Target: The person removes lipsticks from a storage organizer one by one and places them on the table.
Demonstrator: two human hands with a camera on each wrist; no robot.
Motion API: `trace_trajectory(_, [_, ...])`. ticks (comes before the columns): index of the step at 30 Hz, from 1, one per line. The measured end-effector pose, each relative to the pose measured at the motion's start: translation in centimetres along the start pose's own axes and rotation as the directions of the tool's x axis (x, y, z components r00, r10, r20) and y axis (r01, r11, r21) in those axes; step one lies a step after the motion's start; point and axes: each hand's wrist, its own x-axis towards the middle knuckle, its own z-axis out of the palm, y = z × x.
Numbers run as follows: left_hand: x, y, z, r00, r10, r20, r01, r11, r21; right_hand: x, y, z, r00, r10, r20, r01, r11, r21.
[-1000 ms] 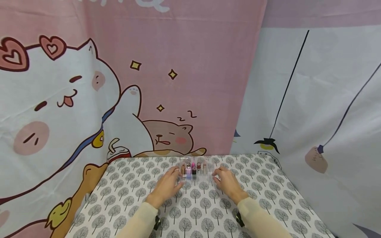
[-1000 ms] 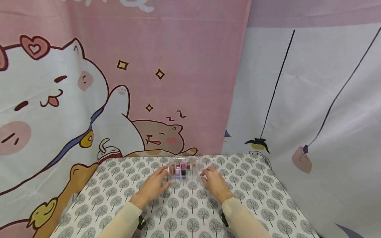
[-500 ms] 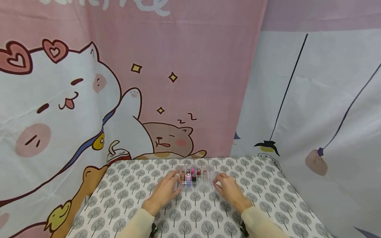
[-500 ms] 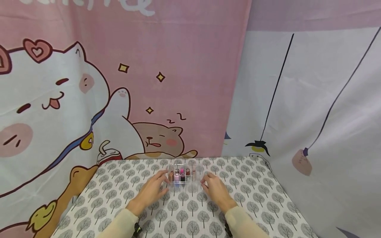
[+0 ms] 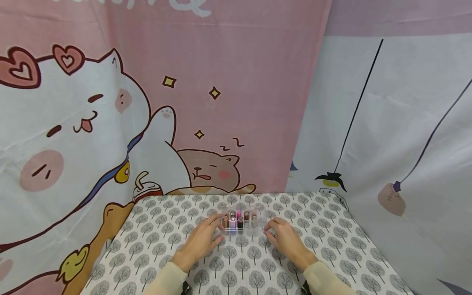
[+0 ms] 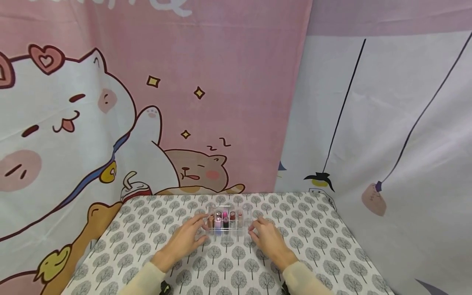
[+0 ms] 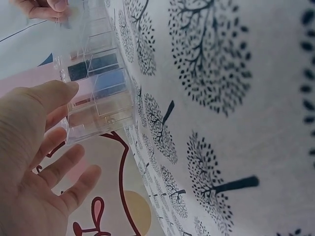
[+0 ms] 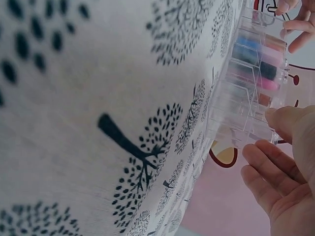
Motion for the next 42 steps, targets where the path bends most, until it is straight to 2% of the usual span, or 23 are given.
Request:
trace_trajectory(12, [-1.2,0.5,-1.1,0.999,0.041,-0.001,-0.041,0.999,-0.029,-1.1,-0.5,-0.5,0.995,-0.087,-0.053,0.088,0.996,0.022])
trace_trajectory(20, [-2.4,0.8,-1.9,0.998,0.056,0.026,-0.055,0.998,-0.036,-2.0,-1.1,-0.9,0.986,-0.142,-0.088,0.147,0.988,0.05])
trace_trajectory(28, [-3.3,1.1,-2.2,0.997,0.045,0.066,-0.044,0.999,-0.013,-3.0,-1.6,-1.4,0.994,-0.106,-0.021,0.107,0.992,0.065])
trace_trajectory(34, [-4.1,1.3,-2.5,0.996,0.064,0.057,-0.065,0.998,0.011,-3.6,-2.1,-1.8,0.992,-0.119,-0.035,0.121,0.99,0.077])
trace_trajectory(42, [-4.7,1.8,-3.2,0.995,0.077,0.058,-0.078,0.997,0.013,-4.0,-2.7,-2.1,0.996,-0.086,-0.027,0.088,0.993,0.08])
